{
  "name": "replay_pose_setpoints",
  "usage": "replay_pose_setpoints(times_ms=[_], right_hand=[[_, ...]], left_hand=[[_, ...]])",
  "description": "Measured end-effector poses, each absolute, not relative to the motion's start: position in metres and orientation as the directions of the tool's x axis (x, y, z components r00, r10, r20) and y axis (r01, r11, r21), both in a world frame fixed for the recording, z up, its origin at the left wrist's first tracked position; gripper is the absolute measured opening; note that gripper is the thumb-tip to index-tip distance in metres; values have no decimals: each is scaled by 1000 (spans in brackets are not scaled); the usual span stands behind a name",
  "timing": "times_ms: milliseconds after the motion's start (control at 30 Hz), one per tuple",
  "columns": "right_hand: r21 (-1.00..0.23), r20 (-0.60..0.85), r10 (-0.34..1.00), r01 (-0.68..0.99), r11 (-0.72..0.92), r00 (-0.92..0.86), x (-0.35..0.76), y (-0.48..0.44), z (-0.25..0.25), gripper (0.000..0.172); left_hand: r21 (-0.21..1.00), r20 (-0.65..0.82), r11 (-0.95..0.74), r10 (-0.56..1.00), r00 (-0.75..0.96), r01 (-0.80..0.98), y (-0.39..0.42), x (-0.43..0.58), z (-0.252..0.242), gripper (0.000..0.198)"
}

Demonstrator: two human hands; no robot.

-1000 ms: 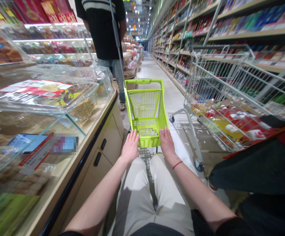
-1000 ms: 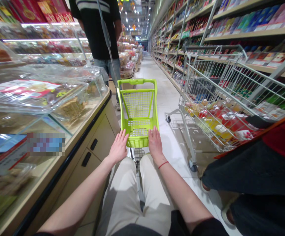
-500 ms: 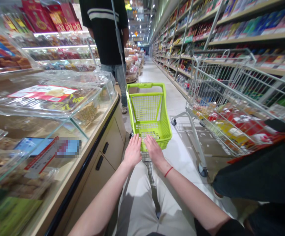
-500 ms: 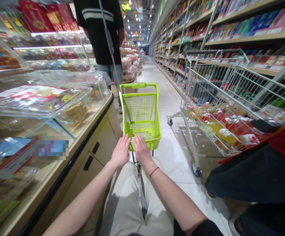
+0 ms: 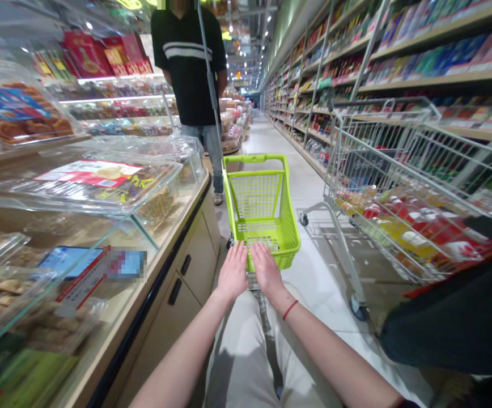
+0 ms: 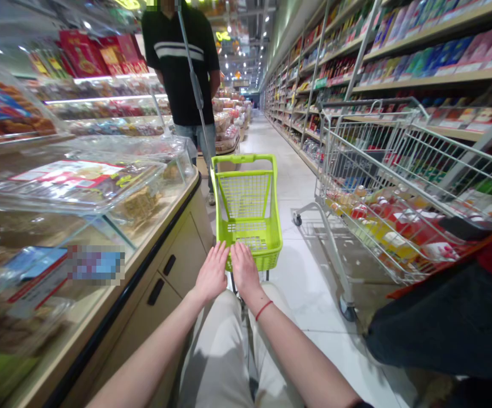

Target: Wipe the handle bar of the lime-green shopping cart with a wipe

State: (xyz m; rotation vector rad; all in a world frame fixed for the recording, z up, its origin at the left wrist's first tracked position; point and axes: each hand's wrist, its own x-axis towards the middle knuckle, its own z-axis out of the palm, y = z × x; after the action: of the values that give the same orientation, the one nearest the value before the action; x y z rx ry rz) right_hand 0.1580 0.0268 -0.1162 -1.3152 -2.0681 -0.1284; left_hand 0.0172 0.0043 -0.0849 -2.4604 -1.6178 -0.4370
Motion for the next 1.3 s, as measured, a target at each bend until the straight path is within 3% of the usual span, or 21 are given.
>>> replay_pose_setpoints(times_ms=[100, 267, 567, 800, 967, 1067, 1300], right_hand=[[-271, 569, 766, 811, 518, -299, 147, 26, -116, 48], [-152, 604, 709, 821, 550, -363, 191, 28, -121, 50], [-207, 686, 713, 900, 384, -147, 233, 27, -133, 56], [-158, 677, 671, 831, 534, -303, 157, 22, -130, 49], [-88, 656, 645, 809, 582, -393, 175, 27, -126, 50], [-93, 670, 661, 845, 526, -338, 210, 30, -130, 52], [-231, 710, 699, 908, 349, -88, 244, 26, -143, 66]], left_hand=[[14, 338, -394, 867, 367, 919, 4, 17, -85, 81], [-12, 344, -380, 867, 361, 925, 3, 18, -85, 79], [1, 347, -377, 869, 353, 926, 4, 18, -88, 79], [-10, 389, -389, 847, 362, 921, 3, 16, -91, 78], [-30, 431, -374, 832, 350, 927, 3, 15, -90, 76], [-35, 428, -369, 834, 347, 929, 3, 15, -90, 73], [-14, 413, -352, 850, 326, 936, 5, 17, -92, 76]])
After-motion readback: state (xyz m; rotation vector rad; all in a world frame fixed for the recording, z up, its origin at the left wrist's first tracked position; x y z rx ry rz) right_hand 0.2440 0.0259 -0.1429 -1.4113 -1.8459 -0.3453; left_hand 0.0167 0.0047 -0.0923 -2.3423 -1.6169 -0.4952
